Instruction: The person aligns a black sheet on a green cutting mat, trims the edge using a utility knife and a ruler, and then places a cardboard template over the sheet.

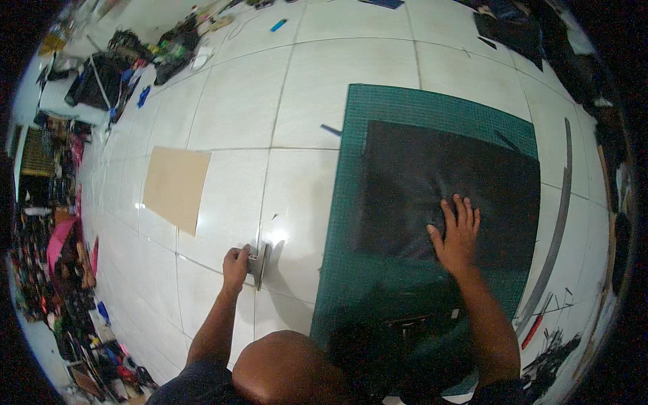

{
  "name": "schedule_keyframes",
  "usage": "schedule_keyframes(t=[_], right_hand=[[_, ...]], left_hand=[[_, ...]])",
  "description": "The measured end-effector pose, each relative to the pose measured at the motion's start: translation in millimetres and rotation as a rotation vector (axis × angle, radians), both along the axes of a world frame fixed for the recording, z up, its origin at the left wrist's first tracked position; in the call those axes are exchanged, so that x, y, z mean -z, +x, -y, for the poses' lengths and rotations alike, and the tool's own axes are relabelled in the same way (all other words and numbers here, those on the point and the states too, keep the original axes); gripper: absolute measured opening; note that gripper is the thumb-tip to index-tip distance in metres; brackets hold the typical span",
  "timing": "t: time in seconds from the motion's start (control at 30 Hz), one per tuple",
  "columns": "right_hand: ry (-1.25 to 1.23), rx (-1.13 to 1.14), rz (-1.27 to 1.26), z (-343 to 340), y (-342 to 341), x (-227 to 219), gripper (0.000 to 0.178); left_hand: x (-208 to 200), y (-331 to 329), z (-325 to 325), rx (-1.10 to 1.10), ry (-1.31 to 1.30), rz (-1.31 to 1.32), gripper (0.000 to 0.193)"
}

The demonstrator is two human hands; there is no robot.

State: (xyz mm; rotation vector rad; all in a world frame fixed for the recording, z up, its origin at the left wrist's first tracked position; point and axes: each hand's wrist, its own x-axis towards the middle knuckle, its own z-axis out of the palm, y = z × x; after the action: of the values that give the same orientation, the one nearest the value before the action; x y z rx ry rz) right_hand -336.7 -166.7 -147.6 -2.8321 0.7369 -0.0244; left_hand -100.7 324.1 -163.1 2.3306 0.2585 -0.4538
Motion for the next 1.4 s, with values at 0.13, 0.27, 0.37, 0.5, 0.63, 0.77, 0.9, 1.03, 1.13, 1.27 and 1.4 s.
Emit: schedule_keyframes(t=[0.13, 0.27, 0.37, 0.5, 0.63, 0.77, 0.9, 1.03, 1.13, 1.27, 1.4], right_hand=[[0.060, 0.037, -0.079, -3.8, 1.8, -12.7, 0.064], [0.061, 0.095, -0.203, -3.4, 9.7, -46.6, 0.064], [0.107, 0.055, -0.208, -15.9, 31.8, -46.5, 0.063], [0.080, 0.019, -0.270, -7.9, 36.4, -54.4, 0.063], [-0.010, -0.118, -0.066, 14.0, 25.0, -58.3, 0.064], [0.076, -0.119, 0.199, 15.4, 10.6, -69.2, 0.060], [0.282, -0.067, 0.302, -5.7, 18.5, -81.5, 0.048], [0.810, -0.023, 0.219, -41.3, 50.7, -86.2, 0.041], [1.222, -0.091, 0.124, -81.5, 110.8, -108.9, 0.056], [1.472, -0.107, 0.288, -160.6, 174.7, -103.5, 0.079], [1.476, 0.053, 0.211, -176.7, 190.9, -121.6, 0.048]], left_hand=[[11.6, -14.7, -38.8, 0.044, 0.241, 0.003, 0.056], [12.6, 60.4, -50.4, -0.048, 0.389, 0.088, 0.070], [47.4, 164.3, -153.9, -0.199, 0.387, 0.418, 0.079], [65.9, 238.3, -207.6, 0.443, 1.049, 0.339, 0.071], [65.9, 261.7, -218.7, 0.904, 0.747, 0.520, 0.051], [63.7, 246.6, -184.2, 0.751, 0.686, 0.384, 0.037], [22.8, 218.5, -123.7, 0.616, 0.901, 0.368, 0.025], [-40.7, 159.1, -12.8, 0.469, 0.762, 0.562, 0.030], [-84.7, 126.5, 36.0, 0.460, 0.340, 0.812, 0.033], [-109.8, 26.9, 144.4, 0.318, -0.059, 0.793, 0.030], [-96.3, -34.9, 172.6, 0.428, -0.366, 0.673, 0.033]])
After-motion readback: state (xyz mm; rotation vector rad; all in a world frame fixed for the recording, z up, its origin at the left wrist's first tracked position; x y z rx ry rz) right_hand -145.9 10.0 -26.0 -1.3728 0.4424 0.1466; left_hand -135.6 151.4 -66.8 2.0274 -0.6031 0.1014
